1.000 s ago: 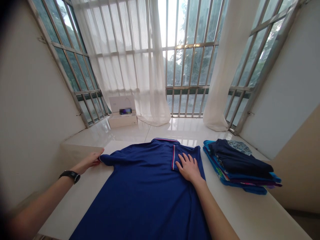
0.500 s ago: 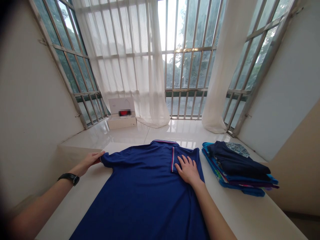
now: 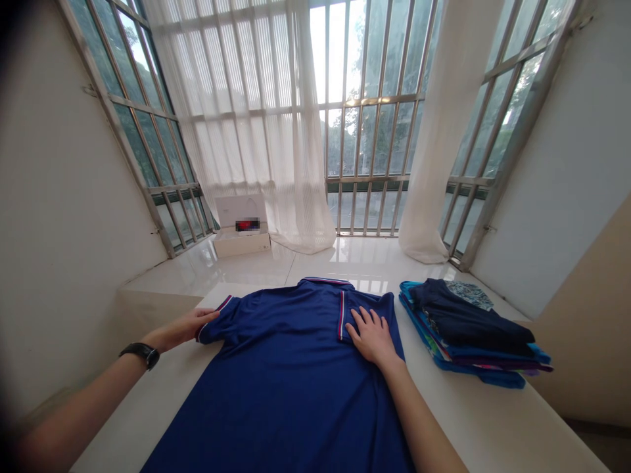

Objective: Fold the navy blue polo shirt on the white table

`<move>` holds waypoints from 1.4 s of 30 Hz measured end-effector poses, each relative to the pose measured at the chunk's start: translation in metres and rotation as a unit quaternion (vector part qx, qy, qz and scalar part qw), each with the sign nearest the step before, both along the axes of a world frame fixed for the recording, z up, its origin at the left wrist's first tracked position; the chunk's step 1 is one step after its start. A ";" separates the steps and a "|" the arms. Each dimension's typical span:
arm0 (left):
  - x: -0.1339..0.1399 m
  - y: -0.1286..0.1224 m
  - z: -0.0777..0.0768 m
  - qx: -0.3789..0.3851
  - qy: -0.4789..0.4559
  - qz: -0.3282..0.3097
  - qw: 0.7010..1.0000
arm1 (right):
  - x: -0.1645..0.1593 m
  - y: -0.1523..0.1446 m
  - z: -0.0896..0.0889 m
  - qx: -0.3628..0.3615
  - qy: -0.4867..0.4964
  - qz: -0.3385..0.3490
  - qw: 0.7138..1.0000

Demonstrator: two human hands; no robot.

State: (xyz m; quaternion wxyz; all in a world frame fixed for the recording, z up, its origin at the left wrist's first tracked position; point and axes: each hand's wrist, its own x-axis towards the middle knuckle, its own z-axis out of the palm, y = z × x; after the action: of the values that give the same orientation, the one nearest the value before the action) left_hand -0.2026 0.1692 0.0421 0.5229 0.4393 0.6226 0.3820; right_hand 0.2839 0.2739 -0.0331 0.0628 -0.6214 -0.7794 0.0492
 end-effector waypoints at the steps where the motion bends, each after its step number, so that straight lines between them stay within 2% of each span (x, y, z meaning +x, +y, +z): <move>1: 0.000 0.000 -0.006 -0.023 0.004 -0.014 1.000 | 0.000 0.000 0.000 0.001 0.000 0.000 1.000; 3: 0.001 -0.001 -0.014 -0.056 -0.002 -0.026 0.998 | 0.000 -0.001 0.001 0.004 0.001 0.002 1.000; 5: 0.001 0.000 -0.017 -0.048 -0.003 0.007 0.999 | 0.000 -0.002 0.002 0.004 0.000 0.003 1.000; 11: -0.006 0.011 -0.008 0.043 -0.070 0.076 0.994 | 0.000 -0.003 0.003 0.005 0.001 0.002 1.000; 13: -0.013 0.013 -0.010 0.073 -0.066 0.092 0.991 | 0.000 -0.002 0.002 0.005 0.002 0.002 1.000; 15: -0.020 0.013 -0.017 0.061 -0.051 0.095 0.992 | 0.000 -0.002 0.002 0.004 0.003 0.002 1.000; 18: -0.026 0.010 -0.031 -0.009 -0.016 0.087 0.996 | 0.000 -0.001 0.000 0.003 0.003 -0.001 1.000; 20: -0.024 0.008 -0.037 -0.028 0.004 0.102 0.994 | 0.000 -0.001 -0.001 0.004 0.004 -0.003 1.000; 23: -0.015 0.008 -0.035 0.007 0.031 0.106 0.994 | 0.000 -0.001 -0.001 0.006 0.004 -0.002 1.000; 25: -0.010 0.010 -0.029 0.048 0.106 0.093 0.989 | 0.000 -0.002 0.000 0.008 0.002 0.000 1.000; 28: -0.008 0.018 -0.024 0.051 0.290 0.123 0.948 | 0.000 -0.002 0.001 0.008 0.000 0.003 1.000; 30: -0.010 0.026 -0.023 0.031 0.361 0.153 0.919 | 0.001 -0.003 0.001 0.006 -0.001 0.003 1.000; 32: -0.013 0.035 -0.024 0.024 0.389 0.162 0.907 | 0.001 -0.003 0.001 0.003 -0.001 0.004 1.000; 36: -0.017 0.046 -0.025 0.021 0.446 0.136 0.884 | 0.001 -0.003 0.001 0.003 0.003 0.006 1.000; 42: 0.000 0.031 -0.035 0.032 0.549 0.128 0.826 | 0.000 -0.003 0.001 0.003 0.008 0.006 1.000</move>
State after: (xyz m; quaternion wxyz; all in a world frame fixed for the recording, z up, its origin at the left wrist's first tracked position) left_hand -0.2030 0.2005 0.0073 0.0269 0.5093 0.8449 0.1615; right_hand 0.2841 0.2712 -0.0321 0.0707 -0.6159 -0.7829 0.0526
